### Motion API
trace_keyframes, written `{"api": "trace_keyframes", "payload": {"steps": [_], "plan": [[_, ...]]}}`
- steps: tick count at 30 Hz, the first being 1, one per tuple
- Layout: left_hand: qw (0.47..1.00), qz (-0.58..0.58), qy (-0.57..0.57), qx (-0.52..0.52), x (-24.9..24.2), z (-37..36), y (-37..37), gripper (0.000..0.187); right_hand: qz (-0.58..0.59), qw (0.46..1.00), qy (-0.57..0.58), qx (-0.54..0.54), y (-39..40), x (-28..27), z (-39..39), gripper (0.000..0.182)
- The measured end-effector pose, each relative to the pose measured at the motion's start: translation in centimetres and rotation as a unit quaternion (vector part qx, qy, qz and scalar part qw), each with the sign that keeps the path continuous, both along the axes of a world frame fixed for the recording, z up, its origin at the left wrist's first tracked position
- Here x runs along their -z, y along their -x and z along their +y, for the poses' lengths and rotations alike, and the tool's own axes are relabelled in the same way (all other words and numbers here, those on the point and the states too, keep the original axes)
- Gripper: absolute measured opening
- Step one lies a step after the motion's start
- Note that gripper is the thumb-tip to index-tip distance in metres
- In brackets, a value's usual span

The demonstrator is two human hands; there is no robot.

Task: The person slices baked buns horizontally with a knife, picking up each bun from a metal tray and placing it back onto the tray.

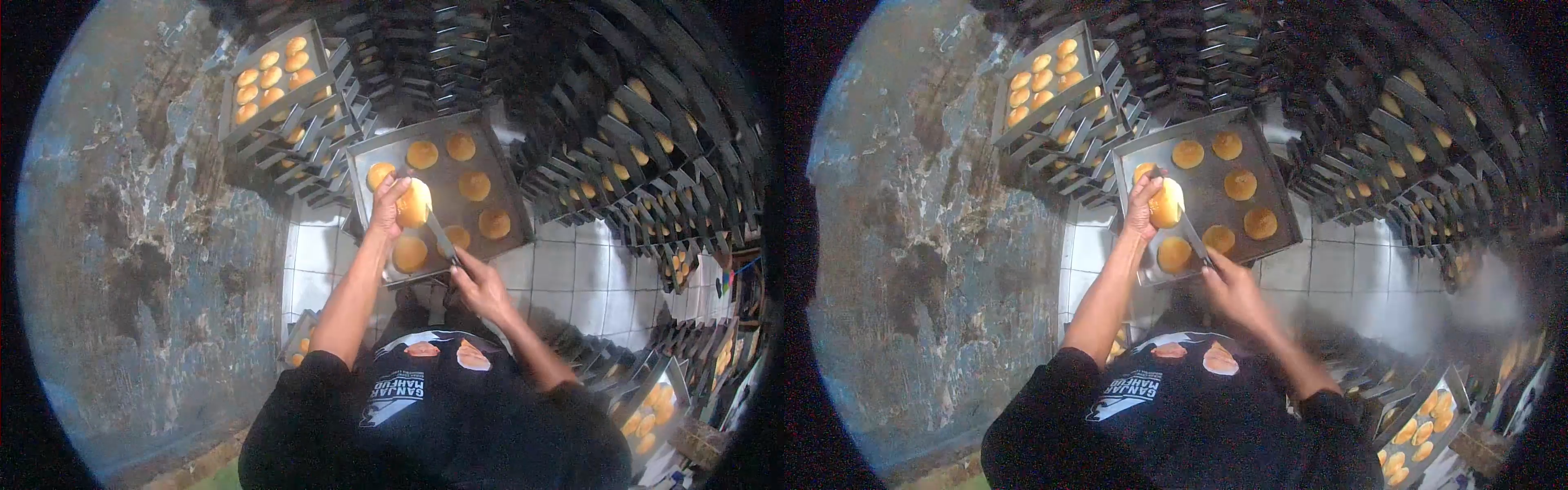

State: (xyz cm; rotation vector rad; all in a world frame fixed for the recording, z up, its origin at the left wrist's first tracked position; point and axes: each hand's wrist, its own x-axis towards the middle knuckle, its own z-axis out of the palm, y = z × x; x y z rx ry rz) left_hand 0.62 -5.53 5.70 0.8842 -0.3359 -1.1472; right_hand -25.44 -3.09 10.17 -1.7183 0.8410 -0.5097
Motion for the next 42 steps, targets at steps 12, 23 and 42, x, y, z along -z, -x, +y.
{"api": "trace_keyframes", "payload": {"steps": [12,23,42], "plan": [[0.999,0.025,-0.03,-0.027,1.7,-1.0,0.6,0.029,0.025,0.996,-0.091,0.007,-1.2,1.5,-0.8,0.045],[0.99,0.066,-0.089,-0.091,5.1,-2.3,4.0,0.034,0.023,0.999,-0.041,0.016,-3.4,5.0,-2.9,0.038],[0.934,-0.158,-0.317,-0.046,12.9,-7.4,1.6,0.054,0.157,0.97,-0.188,0.013,10.0,10.3,1.5,0.046]]}}
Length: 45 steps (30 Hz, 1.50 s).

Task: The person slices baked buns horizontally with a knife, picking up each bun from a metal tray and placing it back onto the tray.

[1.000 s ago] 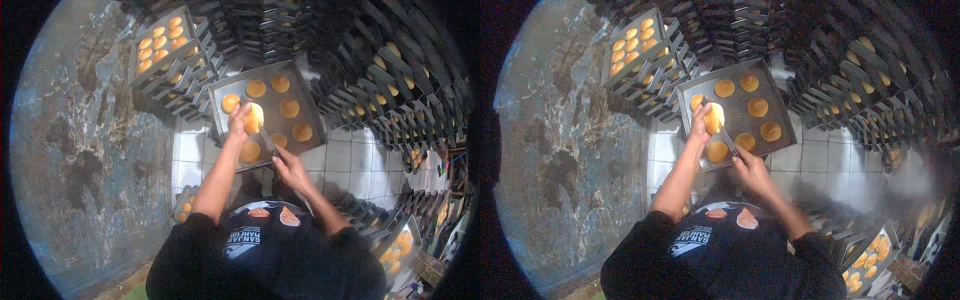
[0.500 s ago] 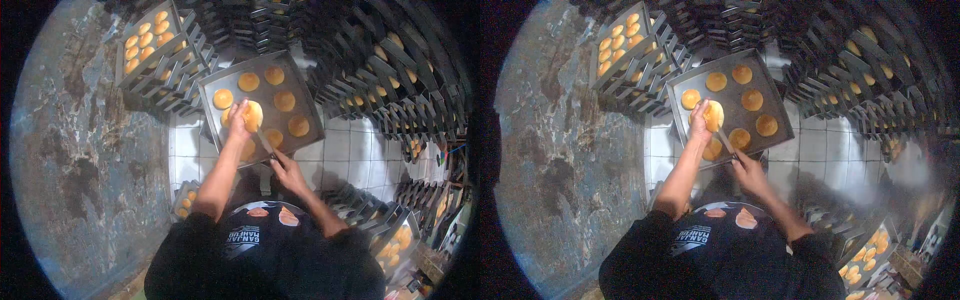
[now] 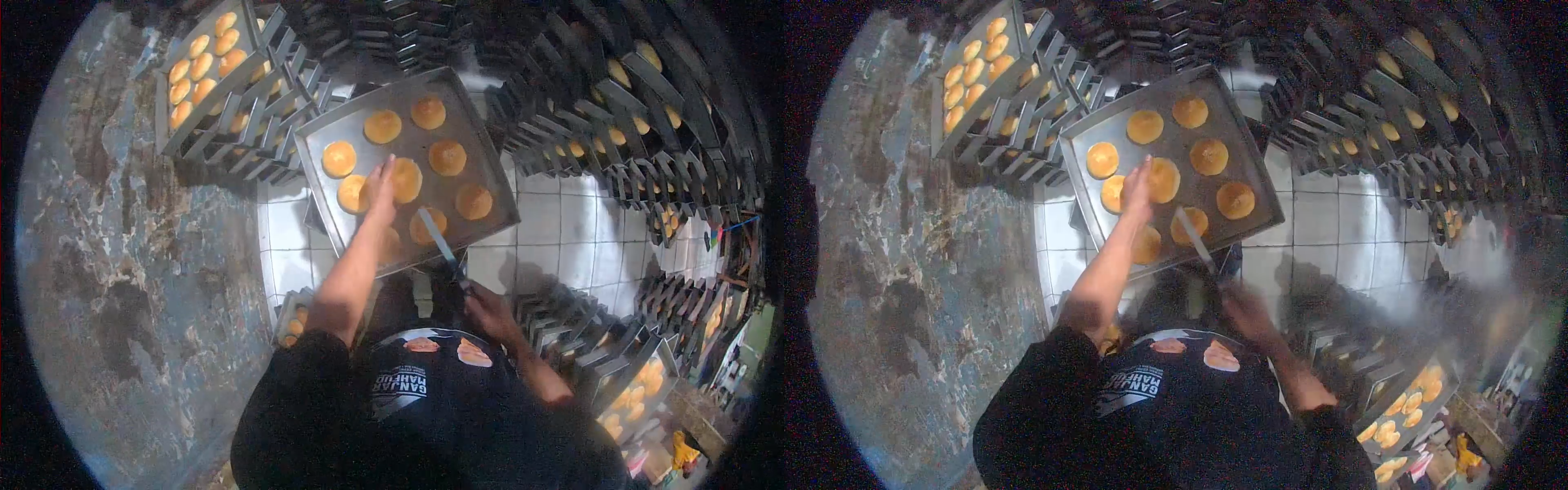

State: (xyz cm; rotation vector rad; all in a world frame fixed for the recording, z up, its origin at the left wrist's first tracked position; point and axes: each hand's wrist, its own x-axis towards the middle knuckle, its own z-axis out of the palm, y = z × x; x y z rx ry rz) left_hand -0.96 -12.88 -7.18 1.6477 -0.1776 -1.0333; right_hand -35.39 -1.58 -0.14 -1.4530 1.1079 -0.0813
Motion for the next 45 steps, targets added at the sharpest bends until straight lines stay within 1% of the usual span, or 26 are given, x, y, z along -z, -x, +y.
{"api": "trace_keyframes", "payload": {"steps": [1,3,5,6,8,9,10,11,13,14,16,17,18,20,22,23,25,26,27,28,30,33,37,40,42,45], "plan": [[1.0,0.005,-0.004,-0.002,0.5,0.1,-0.3,0.054,-0.011,1.0,0.004,0.004,1.7,0.5,0.9,0.046],[0.949,-0.289,-0.112,0.049,1.1,-0.6,-1.4,0.053,-0.003,0.999,0.017,0.034,4.0,0.0,1.6,0.045],[0.941,-0.323,-0.096,0.035,0.7,-2.2,-3.1,0.054,0.018,0.998,0.024,0.058,4.8,-0.2,1.7,0.044],[0.93,-0.359,-0.077,0.021,0.7,-3.3,-4.2,0.054,-0.029,0.98,-0.111,0.165,4.9,0.1,1.6,0.044],[0.906,-0.414,-0.09,0.019,4.1,-6.4,-7.0,0.055,-0.072,0.93,-0.241,0.267,5.5,1.6,1.6,0.044],[0.877,-0.469,-0.102,0.019,5.9,-7.9,-8.1,0.056,0.0,0.992,-0.023,0.124,5.8,3.5,1.8,0.044],[0.878,-0.468,-0.101,0.019,7.0,-9.1,-9.1,0.056,0.033,0.995,0.084,0.042,6.0,3.9,1.8,0.044],[0.888,-0.438,-0.135,0.031,7.8,-10.2,-9.9,0.059,0.072,0.977,0.198,-0.028,6.2,4.4,1.7,0.044],[0.897,-0.409,-0.164,0.043,6.6,-11.1,-10.1,0.062,0.096,0.994,0.043,0.041,5.9,4.3,1.4,0.044],[0.943,-0.282,-0.153,0.09,5.0,-10.9,-10.0,0.065,0.104,0.992,-0.006,0.066,5.7,4.3,1.2,0.044],[0.97,-0.155,-0.128,0.135,2.9,-10.4,-9.1,0.07,0.022,0.992,0.097,0.08,4.7,4.1,0.4,0.044],[0.942,-0.268,-0.134,0.153,2.1,-9.9,-7.9,0.075,-0.007,0.987,0.135,0.083,4.0,3.8,-0.1,0.044],[0.901,-0.376,-0.139,0.166,1.5,-9.5,-7.0,0.08,-0.018,0.99,0.095,0.104,3.2,2.3,-1.0,0.045],[0.916,-0.348,-0.125,0.158,1.6,-8.8,-6.0,0.082,-0.034,0.989,0.066,0.125,1.2,0.2,-2.9,0.046],[0.93,-0.316,-0.113,0.151,-0.2,-8.1,-4.7,0.085,-0.034,0.993,0.071,0.083,-1.0,-1.4,-5.0,0.043],[0.965,-0.231,-0.057,0.112,-1.9,-7.6,-4.3,0.082,-0.035,0.994,0.074,0.067,-2.2,-2.3,-5.9,0.042],[0.986,-0.152,0.004,0.064,-3.8,-5.9,-3.5,0.08,-0.113,0.986,0.047,0.112,-4.9,-4.0,-6.9,0.033],[0.992,0.018,0.123,-0.005,-4.7,-5.0,-3.2,0.067,-0.143,0.981,0.038,0.122,-6.3,-4.8,-7.3,0.031],[0.95,0.185,0.239,-0.072,-5.4,-4.1,-3.2,0.055,-0.156,0.977,0.052,0.136,-7.7,-5.4,-7.5,0.027],[0.95,0.174,0.246,-0.079,-5.7,-3.0,-3.7,0.055,-0.174,0.973,0.066,0.134,-8.8,-5.7,-7.5,0.026],[0.877,0.339,0.321,-0.113,-6.1,-0.7,-4.5,0.052,-0.212,0.965,0.093,0.127,-10.9,-6.2,-7.5,0.025],[0.893,0.274,0.317,-0.164,-9.7,2.4,-4.5,0.053,-0.145,0.982,0.112,0.054,-13.1,-10.0,-6.6,0.049],[0.891,0.248,0.344,-0.162,-11.5,5.4,-6.0,0.048,-0.221,0.967,0.12,0.047,-15.0,-10.1,-4.4,0.046],[0.882,0.243,0.362,-0.176,-12.2,6.4,-6.8,0.045,-0.193,0.972,0.132,0.017,-15.1,-11.1,-3.3,0.045],[0.878,0.248,0.367,-0.183,-12.4,6.7,-7.0,0.045,-0.207,0.95,0.232,-0.001,-15.0,-10.9,-2.9,0.049],[0.875,0.257,0.374,-0.17,-12.8,7.0,-6.9,0.042,-0.199,0.959,0.2,-0.001,-14.5,-11.0,-2.3,0.048]]}}
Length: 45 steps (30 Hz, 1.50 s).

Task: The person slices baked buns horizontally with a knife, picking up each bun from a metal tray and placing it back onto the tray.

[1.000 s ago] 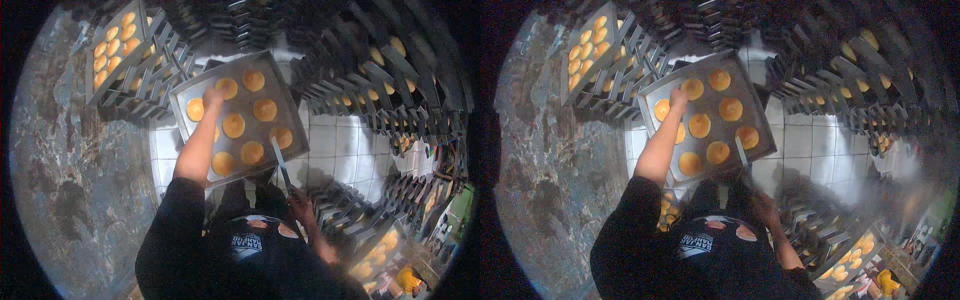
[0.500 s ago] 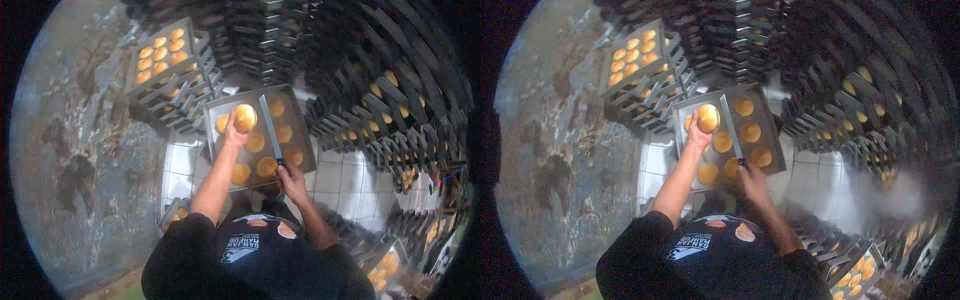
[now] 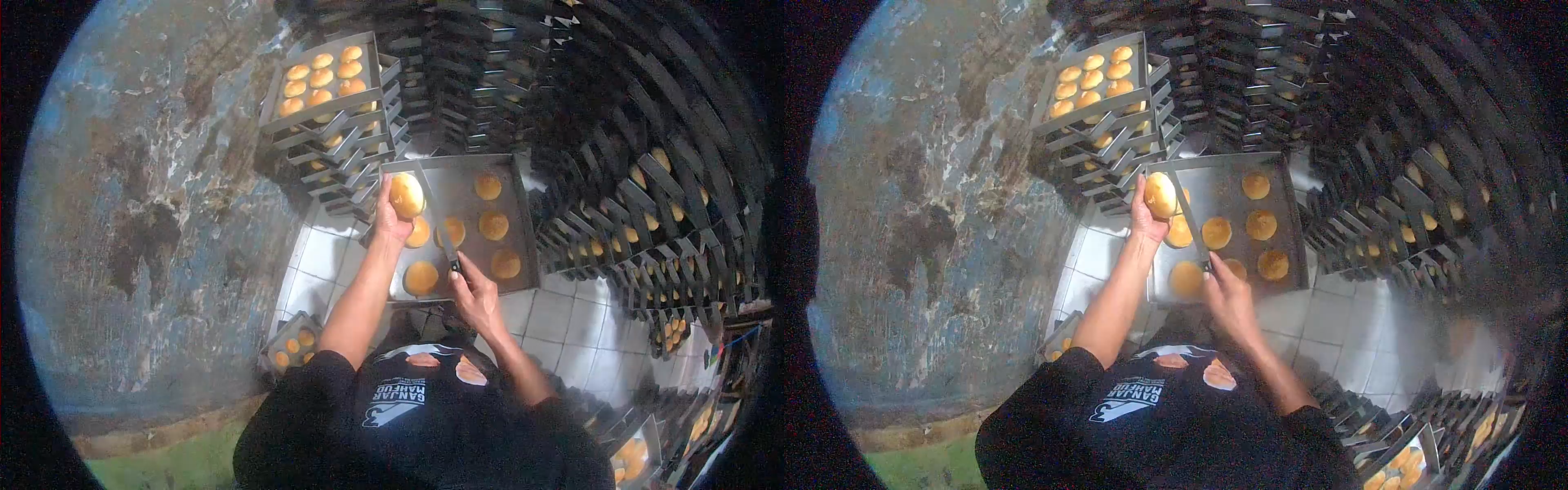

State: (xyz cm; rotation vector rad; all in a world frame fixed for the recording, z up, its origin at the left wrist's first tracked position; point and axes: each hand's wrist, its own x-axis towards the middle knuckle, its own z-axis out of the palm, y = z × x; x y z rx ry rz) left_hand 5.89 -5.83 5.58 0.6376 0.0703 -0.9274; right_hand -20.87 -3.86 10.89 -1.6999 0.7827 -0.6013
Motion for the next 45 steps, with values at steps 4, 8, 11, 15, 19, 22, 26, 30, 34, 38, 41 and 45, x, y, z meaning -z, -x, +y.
{"api": "trace_keyframes", "payload": {"steps": [4,8,11,15,19,22,26,30,34,38,41,45], "plan": [[0.999,-0.025,0.02,0.029,-0.5,0.5,1.1,0.038,0.021,1.0,-0.005,0.004,0.7,-0.7,0.6,0.045],[0.994,-0.026,-0.012,0.107,-1.0,0.7,4.1,0.037,0.03,0.999,0.012,0.024,-0.5,-2.9,-1.3,0.045],[0.996,-0.009,-0.006,0.086,-0.4,0.0,4.1,0.036,0.043,0.998,0.014,0.038,-0.9,-3.9,-1.7,0.046],[0.996,-0.022,0.043,0.078,-0.7,0.1,1.6,0.036,0.019,1.0,0.018,0.016,1.5,-2.2,0.5,0.045],[0.993,-0.062,-0.021,0.096,0.0,0.3,4.4,0.034,0.043,0.997,0.047,0.035,1.5,-1.5,-0.5,0.045],[0.996,-0.052,-0.018,0.077,-1.1,-0.1,6.8,0.031,0.024,0.999,-0.01,0.034,-0.3,-2.9,-2.7,0.048],[0.997,-0.034,0.014,0.072,-1.1,-0.2,3.3,0.03,0.029,0.999,0.002,0.019,2.3,-1.8,-0.3,0.047],[0.993,-0.05,-0.019,0.105,-0.2,0.1,4.3,0.034,0.037,0.997,0.065,0.029,3.3,-0.2,0.2,0.046],[0.996,-0.012,-0.022,0.091,-0.1,-0.8,8.5,0.034,0.009,0.998,0.042,0.051,0.5,-1.6,-2.9,0.044],[0.993,-0.039,0.016,0.11,0.2,-1.1,4.2,0.032,0.067,0.997,0.025,0.002,3.3,0.2,-1.0,0.046],[0.99,-0.09,-0.01,0.106,0.3,-0.8,4.8,0.031,0.027,0.999,0.007,0.038,4.2,2.8,0.3,0.044],[0.987,-0.103,-0.028,0.116,0.8,-0.9,8.7,0.032,-0.006,0.997,0.063,0.05,1.3,0.8,-3.1,0.045]]}}
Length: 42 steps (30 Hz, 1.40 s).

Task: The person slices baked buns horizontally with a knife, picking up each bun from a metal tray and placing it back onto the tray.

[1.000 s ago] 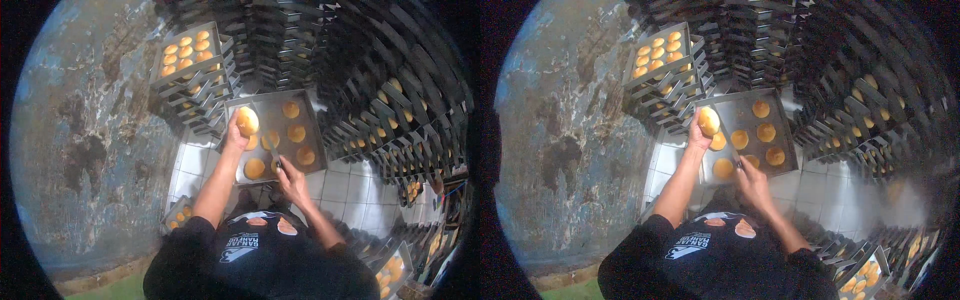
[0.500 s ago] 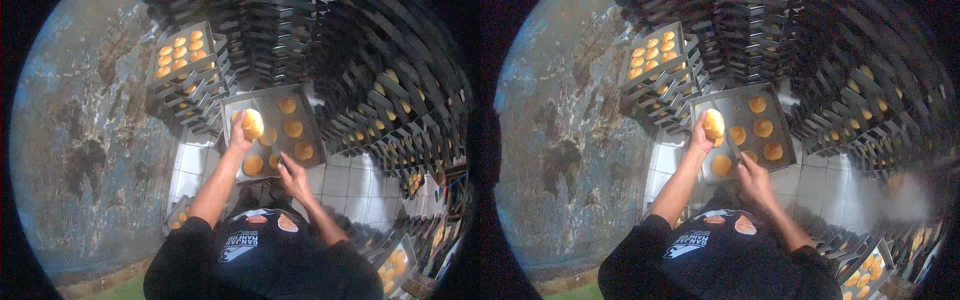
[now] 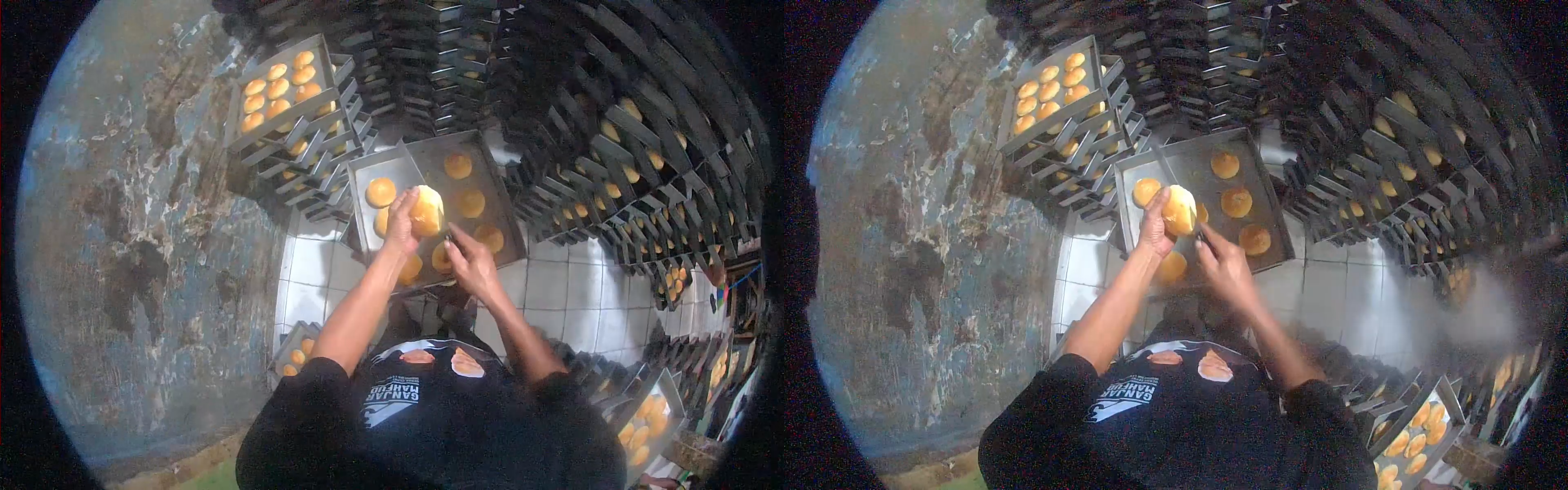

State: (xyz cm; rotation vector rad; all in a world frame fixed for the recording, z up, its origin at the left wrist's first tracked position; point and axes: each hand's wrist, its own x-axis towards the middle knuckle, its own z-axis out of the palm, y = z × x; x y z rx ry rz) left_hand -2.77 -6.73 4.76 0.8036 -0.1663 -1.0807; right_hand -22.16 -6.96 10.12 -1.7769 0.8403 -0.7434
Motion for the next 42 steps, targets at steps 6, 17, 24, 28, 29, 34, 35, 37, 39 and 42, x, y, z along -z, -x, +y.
{"api": "trace_keyframes", "payload": {"steps": [6,17,24,28,29,34,35,37,39,42], "plan": [[0.999,0.032,0.011,0.007,-0.1,-0.3,-4.1,0.036,0.053,0.998,0.0,-0.039,3.1,0.8,2.2,0.046],[0.999,-0.031,-0.03,0.03,-0.3,-1.5,-3.5,0.029,0.093,0.991,-0.085,-0.043,1.4,1.2,0.2,0.049],[0.997,-0.009,-0.06,0.039,1.4,-2.5,-1.9,0.027,0.108,0.989,-0.097,-0.035,0.4,3.3,-1.0,0.049],[0.993,0.034,-0.111,-0.012,1.9,-4.3,-1.9,0.026,0.112,0.985,-0.127,-0.041,-1.9,3.7,-3.2,0.048],[0.995,0.018,-0.1,-0.007,2.3,-4.7,-2.8,0.027,0.113,0.984,-0.129,-0.039,-1.4,4.3,-2.8,0.047],[0.993,0.057,-0.103,0.023,4.2,-5.5,-4.7,0.036,0.126,0.959,-0.249,-0.044,1.0,5.7,-1.2,0.045],[0.992,0.058,-0.107,0.024,4.5,-5.7,-4.1,0.036,0.12,0.969,-0.21,-0.045,0.3,6.3,-1.8,0.045],[0.98,0.104,-0.17,-0.006,5.4,-5.9,-2.3,0.045,0.117,0.976,-0.178,-0.046,-1.6,7.4,-3.4,0.044],[0.977,0.107,-0.184,-0.01,6.1,-6.2,-2.5,0.047,0.134,0.98,-0.132,-0.068,-3.8,8.8,-5.3,0.042],[0.973,0.094,-0.213,-0.012,7.3,-8.1,-4.1,0.05,0.128,0.983,-0.12,-0.051,-3.3,10.3,-5.0,0.041]]}}
